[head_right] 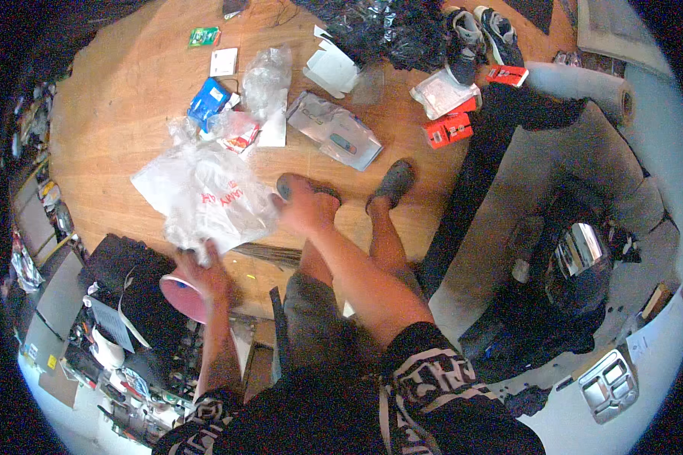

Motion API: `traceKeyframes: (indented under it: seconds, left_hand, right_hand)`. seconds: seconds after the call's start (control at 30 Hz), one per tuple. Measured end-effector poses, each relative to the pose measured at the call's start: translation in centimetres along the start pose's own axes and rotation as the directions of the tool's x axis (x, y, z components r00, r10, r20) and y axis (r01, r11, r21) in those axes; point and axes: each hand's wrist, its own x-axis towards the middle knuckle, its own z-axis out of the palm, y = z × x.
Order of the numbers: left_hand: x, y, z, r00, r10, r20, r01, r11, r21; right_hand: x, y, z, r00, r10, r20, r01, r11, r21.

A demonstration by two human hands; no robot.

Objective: The person discards a small item into a trash bin, then enters a cluttered room and sweeps the floor with a broom. They pick up scattered debris by hand and place it into a plastic bag, then gather several small boxes and place them on a shelf.

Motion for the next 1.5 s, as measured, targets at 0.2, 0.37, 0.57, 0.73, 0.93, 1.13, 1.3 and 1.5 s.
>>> traceKeyframes:
  seconds: [0.2, 0.37, 0.57, 0.73, 0.93, 1.13, 1.3, 1.5]
  left_hand:
    - [-0.8, -2.4, 13.5, 0.982, -0.183, -0.055, 0.178, 0.98, -0.089]
    - [-1.4, -1.8, 18.2, 0.962, -0.207, -0.179, 0.199, 0.978, -0.062]
    - [0.3, -5.7, 18.4, 0.877, -0.334, -0.346, 0.297, 0.942, -0.157]
    - [0.7, -5.9, 17.0, 0.898, -0.308, -0.314, 0.286, 0.951, -0.116]
    - [2.8, -3.7, 14.6, 0.929, -0.28, -0.243, 0.285, 0.958, -0.014]
    - [0.0, -0.5, 16.9, 0.866, -0.453, -0.21, 0.423, 0.889, -0.176]
    - [-0.8, -2.0, 19.7, 0.931, -0.3, -0.209, 0.291, 0.954, -0.069]
    - [1.5, -0.7, 17.3, 0.931, -0.182, -0.317, 0.091, 0.956, -0.28]
  right_hand:
    - [2.0, 15.9, -4.9, 0.884, 0.438, -0.165, -0.446, 0.895, -0.012]
    - [8.0, 25.8, -9.1, 0.808, 0.583, 0.083, -0.57, 0.738, 0.361]
    - [16.2, 30.1, -5.7, 0.763, 0.647, -0.007, -0.617, 0.731, 0.291]
    - [16.3, 30.8, -3.8, 0.743, 0.669, 0.034, -0.526, 0.551, 0.648]
    - [11.4, 26.3, -9.2, 0.743, 0.669, 0.004, -0.583, 0.644, 0.496]
    - [13.1, 26.2, -9.9, 0.691, 0.7, 0.181, -0.71, 0.609, 0.353]
    - [18.3, 30.6, -3.2, 0.817, 0.561, 0.13, -0.562, 0.727, 0.395]
    - [18.3, 29.1, -1.4, 0.839, 0.544, -0.026, -0.428, 0.688, 0.586]
